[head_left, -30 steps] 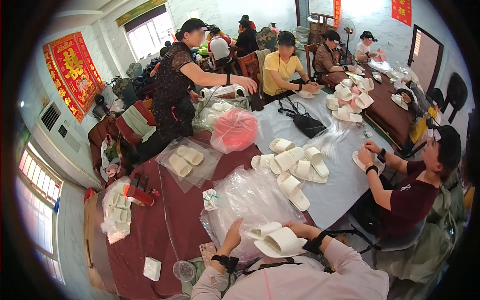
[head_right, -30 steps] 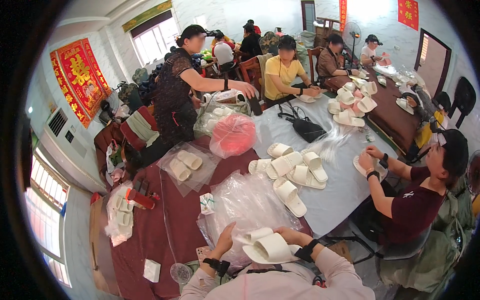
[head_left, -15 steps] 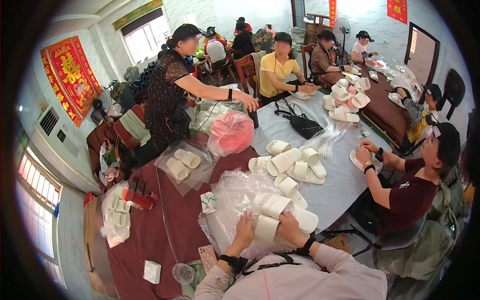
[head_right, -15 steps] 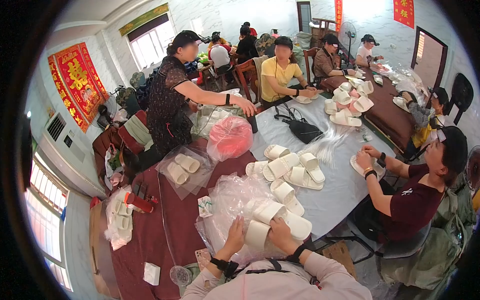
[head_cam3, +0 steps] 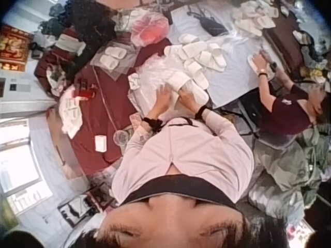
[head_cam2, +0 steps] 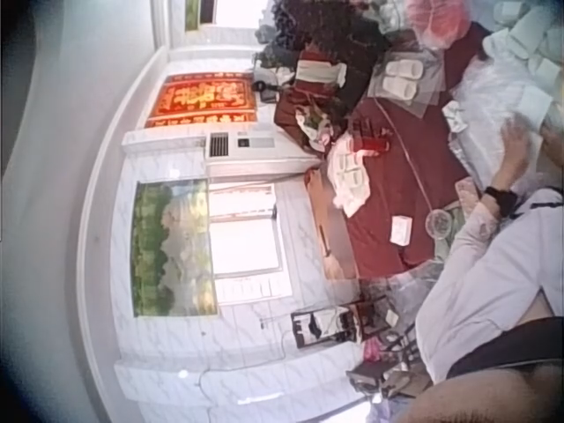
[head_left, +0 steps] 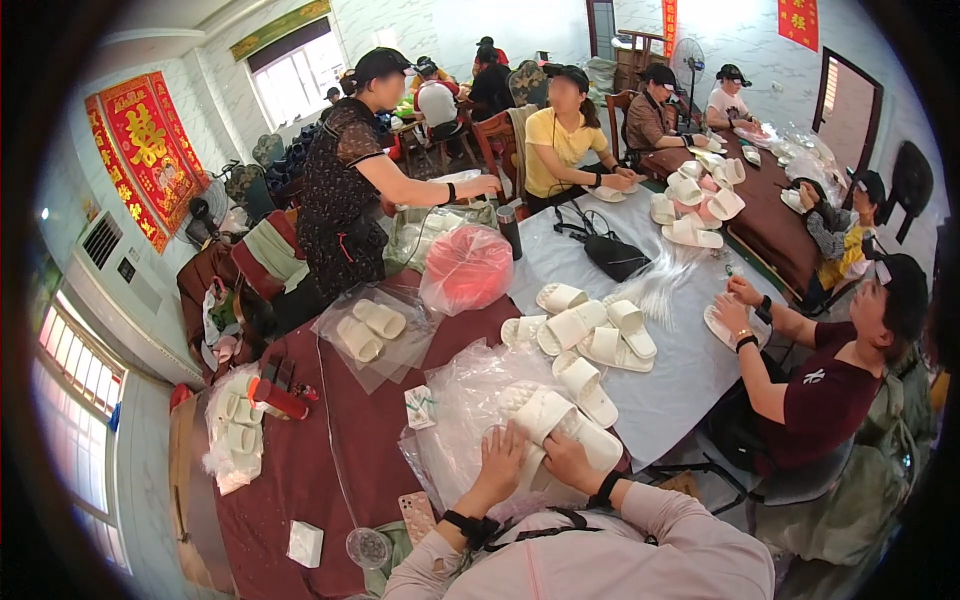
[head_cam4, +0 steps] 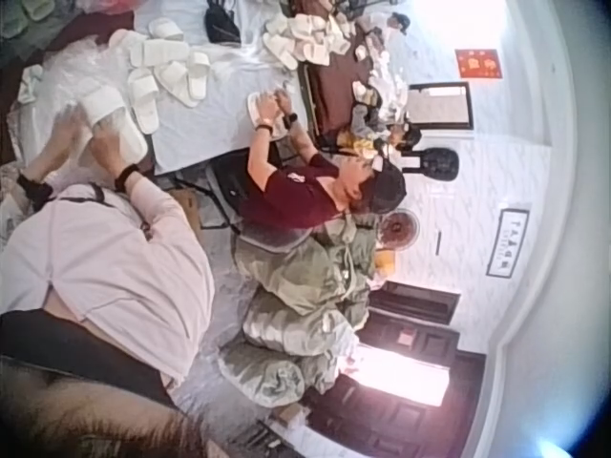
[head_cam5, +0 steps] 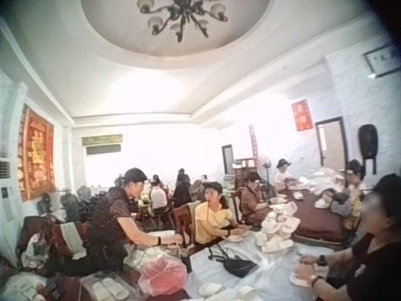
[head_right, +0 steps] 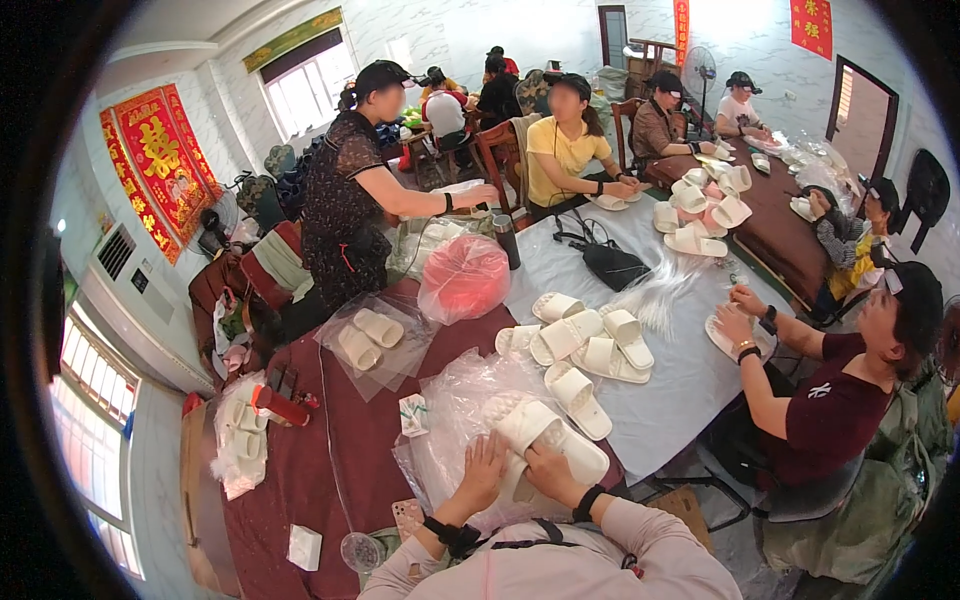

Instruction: The recorder is shown manually assembling and packing various shoe components at a large table in a factory or workshop setting.

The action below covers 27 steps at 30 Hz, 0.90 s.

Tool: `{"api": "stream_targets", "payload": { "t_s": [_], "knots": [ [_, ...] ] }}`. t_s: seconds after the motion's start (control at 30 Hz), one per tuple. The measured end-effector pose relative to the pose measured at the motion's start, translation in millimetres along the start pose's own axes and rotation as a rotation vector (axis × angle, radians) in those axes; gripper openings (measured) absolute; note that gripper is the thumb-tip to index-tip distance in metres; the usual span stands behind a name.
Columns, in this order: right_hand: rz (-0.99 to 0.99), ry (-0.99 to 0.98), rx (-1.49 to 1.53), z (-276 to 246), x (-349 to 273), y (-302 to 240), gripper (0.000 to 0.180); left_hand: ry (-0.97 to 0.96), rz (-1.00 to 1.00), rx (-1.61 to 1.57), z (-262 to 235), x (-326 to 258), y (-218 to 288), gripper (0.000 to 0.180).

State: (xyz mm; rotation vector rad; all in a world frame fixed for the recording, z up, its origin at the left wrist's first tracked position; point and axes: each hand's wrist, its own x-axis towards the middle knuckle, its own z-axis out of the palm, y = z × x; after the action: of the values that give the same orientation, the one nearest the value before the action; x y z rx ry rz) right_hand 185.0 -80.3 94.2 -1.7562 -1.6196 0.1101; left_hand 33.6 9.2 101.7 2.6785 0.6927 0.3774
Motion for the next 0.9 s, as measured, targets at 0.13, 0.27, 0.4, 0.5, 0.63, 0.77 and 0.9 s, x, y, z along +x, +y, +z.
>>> {"api": "stream_targets", "payload": {
  "t_s": [0.13, 0.27, 0.4, 0.5, 0.63, 0.77, 0.9],
  "knots": [
    [0.024, -0.024, 0.012, 12, -2, 9, 0.018, 0.001, 0.074, 0.011, -9, 5, 22, 0.056],
    [0.153, 0.026, -0.042, 24, -6, 7, 0.022, -0.101, 0.164, 0.139, -26, 13, 34, 0.063],
    [0.18, 0.216, -0.15, 31, -10, 11, 0.025, -0.113, 0.279, 0.196, -27, 12, 44, 0.065],
    [0.325, 0.225, 0.339, 16, 2, 6, 0.027, -0.114, 0.315, 0.16, -24, 12, 48, 0.065],
    [0.067, 0.411, 0.217, 21, 17, 17, 0.031, -0.14, 0.377, -0.006, -21, 13, 56, 0.066],
    [0.386, 0.251, 0.32, 21, 27, 10, 0.033, -0.088, 0.407, -0.148, -27, 10, 58, 0.067],
    [0.437, 0.146, 0.544, 38, 16, 9, 0.033, -0.166, 0.284, -0.2, -35, 3, 52, 0.061]
  ]
}}
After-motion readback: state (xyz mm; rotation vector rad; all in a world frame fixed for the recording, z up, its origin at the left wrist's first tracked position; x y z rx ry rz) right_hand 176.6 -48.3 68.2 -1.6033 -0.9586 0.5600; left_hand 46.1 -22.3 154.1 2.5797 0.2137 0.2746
